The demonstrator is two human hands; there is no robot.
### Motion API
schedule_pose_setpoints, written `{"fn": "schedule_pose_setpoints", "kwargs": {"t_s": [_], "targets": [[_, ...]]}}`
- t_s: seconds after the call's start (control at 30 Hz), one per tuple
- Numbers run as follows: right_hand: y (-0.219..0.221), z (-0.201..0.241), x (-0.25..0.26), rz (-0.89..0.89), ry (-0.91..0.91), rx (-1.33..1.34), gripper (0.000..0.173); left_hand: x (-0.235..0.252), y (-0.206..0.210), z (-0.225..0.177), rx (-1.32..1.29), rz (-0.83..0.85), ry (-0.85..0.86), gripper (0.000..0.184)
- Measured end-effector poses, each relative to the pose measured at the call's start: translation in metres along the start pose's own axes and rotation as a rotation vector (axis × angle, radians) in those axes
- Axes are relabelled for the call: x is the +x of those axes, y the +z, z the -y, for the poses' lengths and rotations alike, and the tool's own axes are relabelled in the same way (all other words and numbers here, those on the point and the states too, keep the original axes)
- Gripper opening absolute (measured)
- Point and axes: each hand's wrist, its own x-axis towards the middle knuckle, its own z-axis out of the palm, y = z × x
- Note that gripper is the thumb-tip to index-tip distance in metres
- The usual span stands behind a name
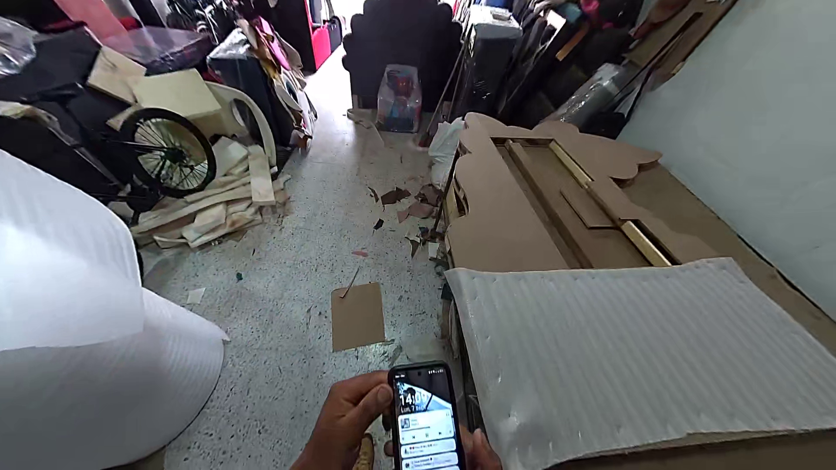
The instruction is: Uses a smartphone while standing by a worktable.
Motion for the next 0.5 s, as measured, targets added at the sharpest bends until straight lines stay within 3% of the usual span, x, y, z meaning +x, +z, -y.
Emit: {"fn": "schedule_pose_setpoints", "kwargs": {"t_s": [0.23, 0.5], "targets": [[-0.018, 0.027, 0.074, -0.017, -0.125, -0.190, 0.074, 0.064, -0.028, -0.006, -0.057, -0.156, 0.018, 0.041], [-0.054, 0.085, 0.151, 0.133, -0.011, -0.142, 0.074, 0.153, -0.043, -0.008, 0.012, -0.242, 0.018, 0.039]]}}
